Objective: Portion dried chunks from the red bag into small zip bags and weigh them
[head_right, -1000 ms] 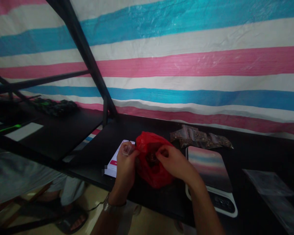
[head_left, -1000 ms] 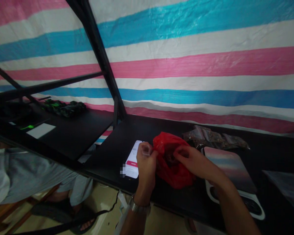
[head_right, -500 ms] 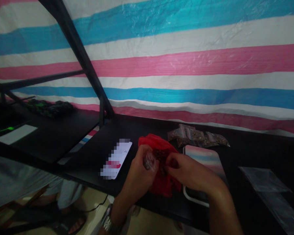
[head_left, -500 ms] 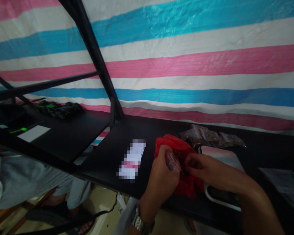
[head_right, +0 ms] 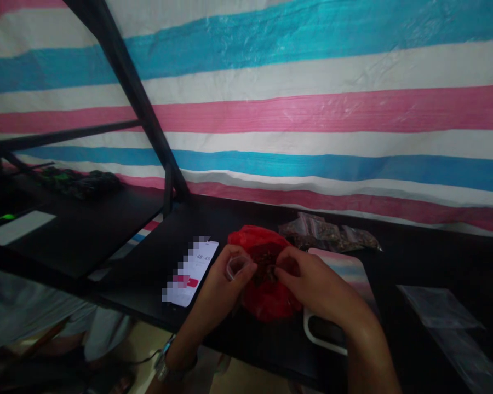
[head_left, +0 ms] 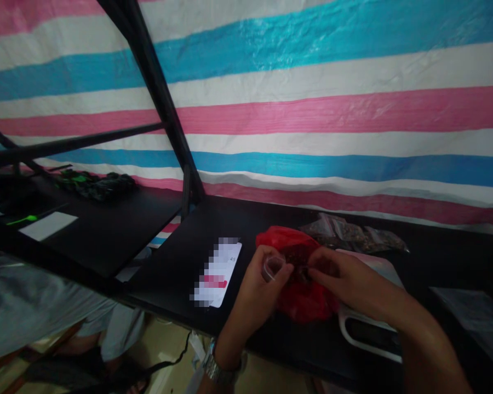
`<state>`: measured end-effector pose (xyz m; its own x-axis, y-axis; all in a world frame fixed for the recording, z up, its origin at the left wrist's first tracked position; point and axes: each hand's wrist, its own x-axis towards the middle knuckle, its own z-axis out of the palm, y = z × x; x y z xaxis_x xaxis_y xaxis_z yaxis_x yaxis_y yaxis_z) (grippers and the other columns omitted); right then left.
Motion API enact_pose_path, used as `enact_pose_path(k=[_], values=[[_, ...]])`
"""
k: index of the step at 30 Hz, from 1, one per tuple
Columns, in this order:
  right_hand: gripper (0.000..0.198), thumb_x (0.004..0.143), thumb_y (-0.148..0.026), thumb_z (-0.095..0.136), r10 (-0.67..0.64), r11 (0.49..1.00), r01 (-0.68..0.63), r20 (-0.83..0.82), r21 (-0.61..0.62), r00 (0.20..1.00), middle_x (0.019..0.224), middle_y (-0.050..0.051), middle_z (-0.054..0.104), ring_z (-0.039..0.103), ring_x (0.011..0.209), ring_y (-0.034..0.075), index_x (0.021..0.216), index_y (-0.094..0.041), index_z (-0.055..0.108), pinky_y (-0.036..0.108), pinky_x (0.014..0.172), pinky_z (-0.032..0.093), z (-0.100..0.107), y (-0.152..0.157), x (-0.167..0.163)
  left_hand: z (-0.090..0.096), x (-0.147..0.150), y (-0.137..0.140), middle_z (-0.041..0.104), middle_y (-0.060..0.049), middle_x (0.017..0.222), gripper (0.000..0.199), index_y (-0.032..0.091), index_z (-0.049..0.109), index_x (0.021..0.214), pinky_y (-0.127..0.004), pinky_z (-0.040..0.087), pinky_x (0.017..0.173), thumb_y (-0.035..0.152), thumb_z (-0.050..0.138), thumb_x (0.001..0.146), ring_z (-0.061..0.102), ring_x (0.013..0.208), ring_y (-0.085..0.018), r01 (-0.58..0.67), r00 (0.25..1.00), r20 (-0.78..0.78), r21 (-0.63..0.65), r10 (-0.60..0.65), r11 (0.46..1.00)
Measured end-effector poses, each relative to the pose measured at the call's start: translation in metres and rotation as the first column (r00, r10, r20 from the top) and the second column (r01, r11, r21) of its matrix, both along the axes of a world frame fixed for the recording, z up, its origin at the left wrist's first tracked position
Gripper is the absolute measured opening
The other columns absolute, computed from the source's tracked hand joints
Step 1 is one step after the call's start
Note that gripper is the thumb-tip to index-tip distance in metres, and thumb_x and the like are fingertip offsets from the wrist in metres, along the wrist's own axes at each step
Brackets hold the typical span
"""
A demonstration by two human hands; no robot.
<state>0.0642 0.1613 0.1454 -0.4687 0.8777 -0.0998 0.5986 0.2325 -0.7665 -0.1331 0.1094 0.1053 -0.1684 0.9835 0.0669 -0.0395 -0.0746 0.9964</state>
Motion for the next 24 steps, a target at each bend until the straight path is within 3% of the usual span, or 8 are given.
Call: enact_pose_path(k=[6, 10, 13, 17, 24], values=[[0.020, 0.091, -0.040, 0.062, -0.136, 0.991, 0.136, -0.175, -0.014, 0.975, 0.093, 0.005, 0.078, 0.072, 0.086, 0.022, 0.095, -0.023, 0.070, 0.033, 0.078, 0.056, 0.003, 0.007, -0.014, -0.012, 0.003, 0.002, 0.070, -0.002, 0.084, 0.012, 0.024, 0.062, 0.091, -0.029, 0.050, 0.072, 0.026, 0.073, 0.087, 0.067, 0.078, -0.021, -0.067, 0.996, -0.061, -0.042, 0.064, 0.997], [0.021, 0.088, -0.042, 0.064, -0.199, 0.980, 0.194, -0.317, -0.047, 0.927, 0.097, 0.005, 0.077, 0.073, 0.090, 0.022, 0.098, -0.023, 0.069, 0.033, 0.081, 0.057, 0.010, 0.005, -0.017, -0.012, 0.011, 0.000, 0.073, -0.005, 0.090, 0.007, 0.023, 0.062, 0.097, -0.031, 0.050, 0.073, 0.023, 0.068, 0.093, 0.071, 0.081, -0.023, -0.040, 0.993, -0.111, -0.053, 0.034, 0.998], [0.020, 0.086, -0.040, 0.067, -0.167, 0.986, 0.161, -0.355, -0.046, 0.920, 0.095, 0.004, 0.077, 0.073, 0.086, 0.021, 0.098, -0.024, 0.070, 0.032, 0.078, 0.057, 0.015, 0.000, -0.022, -0.011, 0.016, 0.000, 0.075, -0.007, 0.096, 0.012, 0.023, 0.061, 0.102, -0.033, 0.051, 0.077, 0.026, 0.069, 0.094, 0.072, 0.086, -0.025, -0.017, 0.997, -0.078, -0.062, 0.012, 0.998], [0.012, 0.083, -0.025, 0.071, -0.092, 0.992, 0.113, -0.275, 0.063, 0.957, 0.086, 0.000, 0.075, 0.068, 0.075, 0.018, 0.095, -0.025, 0.073, 0.029, 0.069, 0.053, 0.019, -0.009, -0.032, -0.013, 0.020, 0.002, 0.074, -0.008, 0.100, 0.015, 0.023, 0.060, 0.104, -0.033, 0.051, 0.077, 0.029, 0.070, 0.094, 0.072, 0.087, -0.025, -0.038, 0.999, -0.024, -0.037, 0.037, 0.999], [0.024, 0.081, -0.010, 0.070, 0.015, 0.965, 0.050, -0.243, 0.257, 0.970, 0.102, 0.000, 0.077, 0.072, 0.095, 0.020, 0.099, -0.027, 0.074, 0.032, 0.091, 0.054, 0.023, -0.015, -0.034, -0.009, 0.023, 0.000, 0.071, -0.006, 0.103, 0.019, 0.021, 0.056, 0.107, -0.032, 0.052, 0.083, 0.019, 0.065, 0.090, 0.070, 0.092, -0.021, 0.032, 0.998, 0.050, -0.010, -0.031, 0.999]])
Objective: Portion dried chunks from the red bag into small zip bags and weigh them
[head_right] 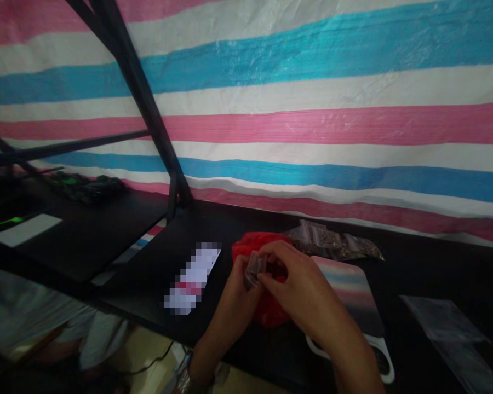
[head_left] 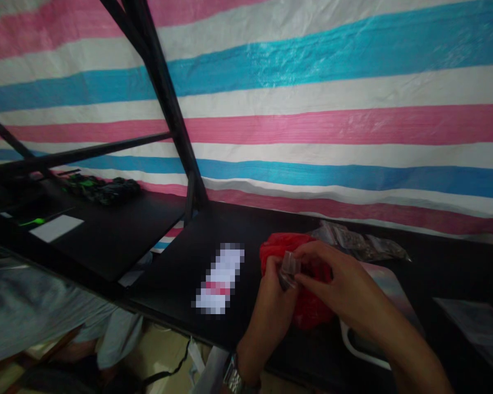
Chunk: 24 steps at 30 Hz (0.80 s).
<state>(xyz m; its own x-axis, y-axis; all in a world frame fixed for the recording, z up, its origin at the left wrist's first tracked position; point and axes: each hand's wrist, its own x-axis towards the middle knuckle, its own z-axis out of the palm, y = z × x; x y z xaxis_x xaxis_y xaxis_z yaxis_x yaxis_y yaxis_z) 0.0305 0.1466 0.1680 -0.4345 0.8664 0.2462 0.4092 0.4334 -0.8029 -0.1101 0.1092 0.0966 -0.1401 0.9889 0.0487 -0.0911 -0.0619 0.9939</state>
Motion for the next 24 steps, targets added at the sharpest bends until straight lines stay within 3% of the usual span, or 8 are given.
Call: enact_pose_path(k=[3, 7, 11, 16, 20, 24], values=[[0.026, 0.084, -0.011, 0.070, 0.020, 0.999, -0.020, -0.016, 0.038, 1.000, 0.107, 0.000, 0.077, 0.072, 0.098, 0.020, 0.103, -0.028, 0.074, 0.033, 0.092, 0.054, 0.002, 0.000, 0.002, 0.001, 0.001, 0.000, 0.069, -0.004, 0.101, 0.022, 0.021, 0.056, 0.108, -0.031, 0.051, 0.082, 0.023, 0.067, 0.089, 0.068, 0.090, -0.019, -0.005, 1.000, 0.004, 0.000, 0.005, 1.000], [0.020, 0.089, -0.019, 0.073, -0.103, 0.987, 0.108, -0.051, 0.119, 0.993, 0.106, 0.002, 0.077, 0.072, 0.095, 0.021, 0.107, -0.026, 0.073, 0.034, 0.090, 0.054, -0.002, 0.003, 0.008, 0.004, -0.004, 0.001, 0.063, 0.002, 0.085, 0.025, 0.023, 0.053, 0.101, -0.029, 0.048, 0.070, 0.036, 0.070, 0.088, 0.061, 0.075, -0.017, -0.091, 0.995, -0.036, -0.010, 0.091, 0.996], [0.013, 0.089, -0.014, 0.072, -0.115, 0.993, 0.109, 0.171, 0.041, 0.979, 0.103, 0.004, 0.077, 0.072, 0.095, 0.023, 0.097, -0.024, 0.074, 0.036, 0.090, 0.053, -0.019, 0.013, 0.011, 0.018, -0.021, -0.007, 0.063, 0.001, 0.083, 0.020, 0.023, 0.053, 0.096, -0.030, 0.047, 0.069, 0.033, 0.068, 0.087, 0.062, 0.075, -0.019, -0.284, 0.945, -0.191, -0.066, 0.267, 0.957], [0.024, 0.090, -0.008, 0.067, -0.172, 0.985, 0.159, 0.362, 0.067, 0.916, 0.128, 0.011, 0.072, 0.069, 0.118, 0.026, 0.110, -0.019, 0.073, 0.037, 0.103, 0.049, -0.046, 0.031, 0.001, 0.026, -0.028, -0.023, 0.073, -0.005, 0.093, 0.016, 0.022, 0.060, 0.103, -0.032, 0.049, 0.073, 0.028, 0.067, 0.090, 0.070, 0.083, -0.024, -0.185, 0.929, -0.356, -0.208, 0.102, 0.960], [0.026, 0.092, -0.013, 0.067, -0.215, 0.976, 0.205, 0.455, 0.074, 0.864, 0.132, 0.014, 0.071, 0.069, 0.119, 0.028, 0.118, -0.017, 0.072, 0.036, 0.099, 0.050, -0.052, 0.036, -0.005, 0.019, -0.015, -0.019, 0.075, -0.007, 0.099, 0.014, 0.022, 0.062, 0.102, -0.032, 0.050, 0.075, 0.022, 0.065, 0.088, 0.072, 0.088, -0.024, -0.172, 0.948, -0.300, -0.195, 0.109, 0.966], [0.017, 0.091, -0.014, 0.067, -0.116, 0.991, 0.134, 0.472, -0.005, 0.874, 0.115, 0.011, 0.079, 0.073, 0.105, 0.025, 0.105, -0.019, 0.076, 0.034, 0.091, 0.049, -0.049, 0.033, -0.004, 0.009, -0.010, -0.007, 0.069, 0.000, 0.082, 0.015, 0.022, 0.059, 0.092, -0.027, 0.048, 0.069, 0.020, 0.069, 0.080, 0.066, 0.075, -0.018, -0.251, 0.961, -0.159, -0.159, 0.226, 0.955]])
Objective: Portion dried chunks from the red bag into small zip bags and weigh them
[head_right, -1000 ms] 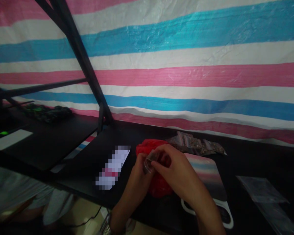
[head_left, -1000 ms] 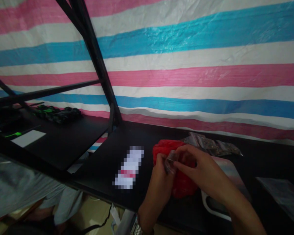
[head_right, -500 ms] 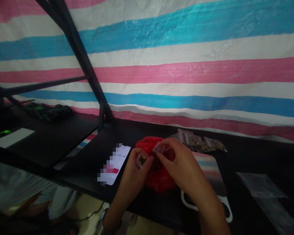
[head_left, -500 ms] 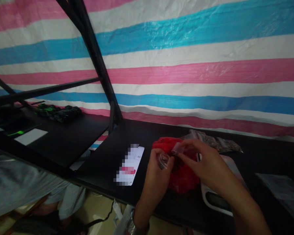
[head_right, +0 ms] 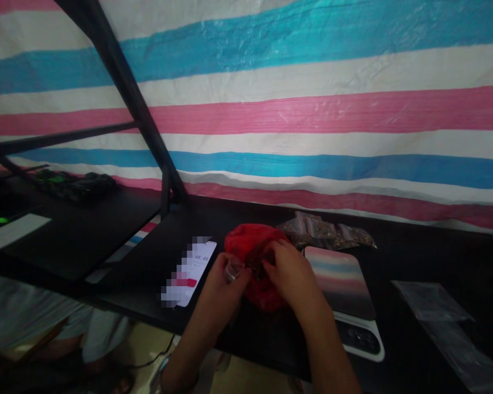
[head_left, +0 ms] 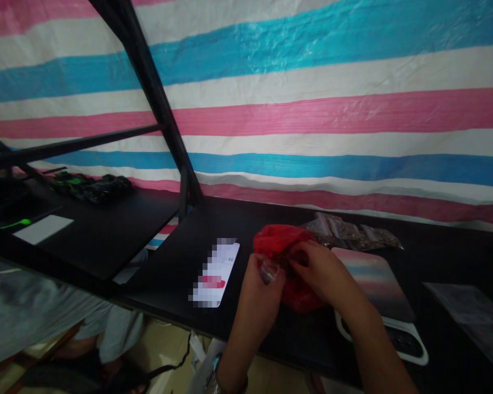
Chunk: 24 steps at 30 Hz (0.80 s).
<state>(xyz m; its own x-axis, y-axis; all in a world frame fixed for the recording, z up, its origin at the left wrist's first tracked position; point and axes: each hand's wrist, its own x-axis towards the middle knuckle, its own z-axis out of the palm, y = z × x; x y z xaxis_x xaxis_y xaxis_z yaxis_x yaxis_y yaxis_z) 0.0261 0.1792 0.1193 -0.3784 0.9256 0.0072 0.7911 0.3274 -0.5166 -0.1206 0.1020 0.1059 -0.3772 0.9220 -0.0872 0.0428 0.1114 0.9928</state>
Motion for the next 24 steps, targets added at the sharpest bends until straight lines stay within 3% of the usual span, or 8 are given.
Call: enact_pose_path(k=[6, 11, 15, 19, 21, 24], values=[[0.013, 0.091, -0.017, 0.066, 0.024, 0.989, -0.047, -0.155, -0.143, 0.988, 0.096, 0.006, 0.081, 0.073, 0.083, 0.021, 0.096, -0.020, 0.078, 0.030, 0.073, 0.047, 0.006, -0.009, 0.000, -0.005, -0.004, 0.008, 0.061, 0.005, 0.073, 0.024, 0.022, 0.057, 0.091, -0.023, 0.045, 0.061, 0.026, 0.072, 0.072, 0.057, 0.065, -0.013, -0.111, 0.973, 0.200, -0.026, 0.114, 0.993], [0.012, 0.092, -0.021, 0.065, 0.028, 0.975, -0.089, -0.285, -0.202, 0.958, 0.090, 0.003, 0.081, 0.073, 0.080, 0.020, 0.091, -0.020, 0.077, 0.030, 0.074, 0.049, 0.005, -0.012, 0.001, -0.001, -0.002, 0.009, 0.060, 0.006, 0.071, 0.025, 0.021, 0.056, 0.089, -0.023, 0.044, 0.059, 0.025, 0.071, 0.069, 0.056, 0.062, -0.012, -0.130, 0.955, 0.268, -0.008, 0.127, 0.991], [0.013, 0.092, -0.024, 0.064, -0.036, 0.964, -0.061, -0.359, -0.258, 0.933, 0.094, 0.005, 0.082, 0.074, 0.084, 0.020, 0.094, -0.019, 0.076, 0.030, 0.076, 0.052, 0.001, -0.008, 0.002, -0.002, -0.005, 0.009, 0.060, 0.004, 0.074, 0.020, 0.022, 0.055, 0.089, -0.026, 0.046, 0.063, 0.023, 0.069, 0.074, 0.058, 0.066, -0.015, -0.178, 0.983, 0.060, 0.088, 0.173, 0.980], [0.014, 0.092, -0.029, 0.063, -0.079, 0.953, -0.059, -0.431, -0.298, 0.899, 0.093, 0.005, 0.081, 0.076, 0.087, 0.021, 0.092, -0.020, 0.075, 0.030, 0.077, 0.054, 0.011, -0.007, 0.007, -0.001, -0.005, 0.004, 0.059, 0.003, 0.080, 0.016, 0.025, 0.054, 0.093, -0.027, 0.045, 0.067, 0.020, 0.066, 0.083, 0.058, 0.071, -0.017, -0.198, 0.940, -0.221, 0.268, 0.260, 0.943], [0.016, 0.092, -0.032, 0.063, -0.081, 0.948, -0.081, -0.482, -0.306, 0.873, 0.094, 0.005, 0.082, 0.076, 0.089, 0.021, 0.096, -0.021, 0.074, 0.031, 0.079, 0.055, 0.021, -0.010, 0.012, -0.001, -0.002, 0.001, 0.062, 0.002, 0.081, 0.011, 0.025, 0.056, 0.093, -0.028, 0.045, 0.070, 0.020, 0.064, 0.087, 0.060, 0.073, -0.018, -0.125, 0.933, -0.300, 0.248, 0.199, 0.961], [0.020, 0.094, -0.037, 0.062, -0.105, 0.952, -0.072, -0.539, -0.297, 0.836, 0.094, 0.004, 0.081, 0.077, 0.090, 0.021, 0.102, -0.022, 0.073, 0.031, 0.078, 0.057, 0.035, -0.014, 0.016, -0.003, 0.004, 0.000, 0.067, 0.001, 0.082, 0.008, 0.026, 0.058, 0.095, -0.028, 0.043, 0.069, 0.019, 0.061, 0.092, 0.064, 0.075, -0.019, -0.038, 0.950, -0.305, 0.119, 0.072, 0.992]])
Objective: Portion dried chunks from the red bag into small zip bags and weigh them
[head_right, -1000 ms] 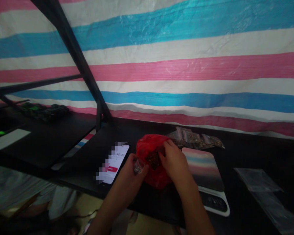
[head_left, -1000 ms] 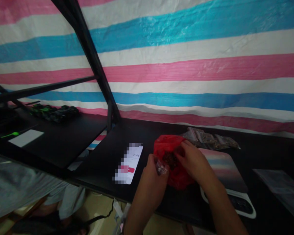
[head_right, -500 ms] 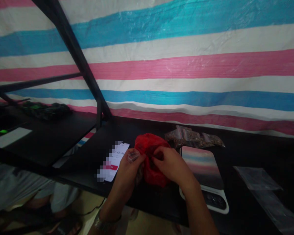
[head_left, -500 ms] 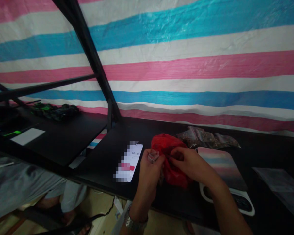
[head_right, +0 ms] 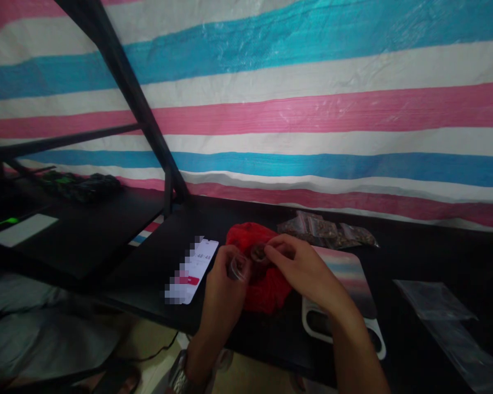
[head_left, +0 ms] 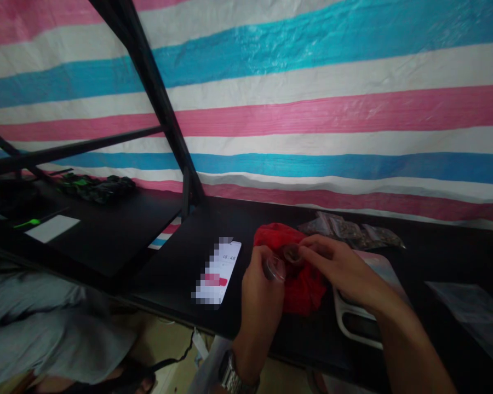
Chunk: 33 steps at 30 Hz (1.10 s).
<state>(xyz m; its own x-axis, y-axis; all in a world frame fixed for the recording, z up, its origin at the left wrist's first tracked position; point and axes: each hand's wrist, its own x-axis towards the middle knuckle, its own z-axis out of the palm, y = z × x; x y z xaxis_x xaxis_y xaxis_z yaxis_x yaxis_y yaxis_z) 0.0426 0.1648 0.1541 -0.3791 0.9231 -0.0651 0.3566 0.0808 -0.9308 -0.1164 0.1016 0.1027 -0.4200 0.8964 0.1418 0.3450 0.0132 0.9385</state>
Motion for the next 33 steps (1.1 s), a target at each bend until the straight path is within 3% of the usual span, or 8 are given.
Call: enact_pose_path(k=[4, 7, 11, 18, 22, 26, 30, 33], values=[[0.018, 0.093, -0.037, 0.066, -0.025, 0.995, 0.029, -0.042, 0.093, 0.999, 0.095, 0.005, 0.080, 0.076, 0.089, 0.021, 0.100, -0.023, 0.072, 0.032, 0.080, 0.058, 0.007, -0.007, -0.004, -0.003, 0.005, 0.002, 0.071, 0.000, 0.084, 0.005, 0.026, 0.057, 0.096, -0.028, 0.040, 0.066, 0.023, 0.061, 0.095, 0.067, 0.075, -0.021, 0.040, 0.999, 0.036, -0.077, -0.037, 0.996], [0.011, 0.089, -0.027, 0.071, 0.003, 0.981, -0.007, 0.019, 0.194, 1.000, 0.095, 0.003, 0.079, 0.074, 0.084, 0.020, 0.099, -0.024, 0.074, 0.031, 0.077, 0.057, 0.008, -0.013, -0.011, -0.002, 0.007, 0.004, 0.073, -0.002, 0.087, 0.008, 0.026, 0.057, 0.098, -0.028, 0.042, 0.068, 0.024, 0.063, 0.094, 0.069, 0.078, -0.022, 0.049, 0.997, 0.068, -0.074, -0.044, 0.996], [0.022, 0.082, -0.013, 0.074, 0.037, 0.938, -0.057, 0.065, 0.342, 0.997, 0.108, 0.002, 0.078, 0.073, 0.098, 0.020, 0.101, -0.026, 0.075, 0.033, 0.093, 0.056, 0.011, -0.019, -0.016, -0.001, 0.008, 0.007, 0.075, -0.003, 0.092, 0.021, 0.025, 0.057, 0.106, -0.028, 0.044, 0.070, 0.017, 0.066, 0.088, 0.071, 0.082, -0.023, 0.044, 0.994, 0.100, -0.055, -0.038, 0.998], [0.023, 0.086, -0.014, 0.072, -0.077, 0.867, 0.023, 0.089, 0.497, 0.993, 0.110, 0.004, 0.076, 0.071, 0.100, 0.022, 0.106, -0.026, 0.074, 0.036, 0.094, 0.054, 0.012, -0.015, -0.009, -0.002, 0.011, 0.011, 0.072, 0.000, 0.086, 0.014, 0.024, 0.056, 0.099, -0.027, 0.047, 0.067, 0.020, 0.066, 0.089, 0.069, 0.073, -0.019, 0.017, 0.990, 0.143, 0.002, -0.017, 1.000], [0.012, 0.091, -0.017, 0.071, -0.114, 0.918, -0.014, 0.298, 0.396, 0.948, 0.104, 0.005, 0.075, 0.070, 0.095, 0.023, 0.100, -0.023, 0.074, 0.035, 0.087, 0.052, -0.002, -0.006, -0.004, -0.001, 0.005, 0.009, 0.069, 0.001, 0.082, 0.013, 0.024, 0.055, 0.096, -0.028, 0.048, 0.067, 0.020, 0.065, 0.089, 0.069, 0.072, -0.019, -0.054, 0.990, 0.127, -0.002, 0.054, 0.999], [0.017, 0.092, -0.012, 0.067, -0.143, 0.942, -0.040, 0.508, 0.332, 0.849, 0.114, 0.008, 0.073, 0.070, 0.105, 0.025, 0.103, -0.022, 0.073, 0.035, 0.088, 0.049, -0.020, 0.004, -0.010, -0.001, -0.001, 0.004, 0.070, 0.000, 0.081, 0.014, 0.024, 0.054, 0.097, -0.029, 0.047, 0.066, 0.020, 0.066, 0.089, 0.069, 0.071, -0.020, -0.059, 0.990, 0.125, -0.092, 0.070, 0.994], [0.017, 0.094, -0.014, 0.064, -0.230, 0.922, 0.001, 0.543, 0.388, 0.808, 0.124, 0.011, 0.071, 0.069, 0.113, 0.026, 0.107, -0.020, 0.072, 0.035, 0.094, 0.048, -0.031, 0.012, -0.023, -0.002, 0.000, 0.002, 0.069, 0.000, 0.080, 0.018, 0.023, 0.054, 0.097, -0.030, 0.048, 0.067, 0.018, 0.068, 0.087, 0.068, 0.070, -0.020, -0.034, 0.988, 0.142, -0.130, 0.053, 0.991], [0.015, 0.093, -0.013, 0.064, -0.164, 0.936, -0.025, 0.497, 0.352, 0.852, 0.118, 0.009, 0.074, 0.071, 0.107, 0.024, 0.103, -0.020, 0.073, 0.033, 0.093, 0.049, -0.035, 0.013, -0.029, -0.004, 0.001, 0.006, 0.067, 0.002, 0.079, 0.021, 0.023, 0.054, 0.094, -0.029, 0.049, 0.069, 0.014, 0.069, 0.082, 0.066, 0.070, -0.018, -0.027, 0.975, 0.219, -0.071, 0.042, 0.997]])
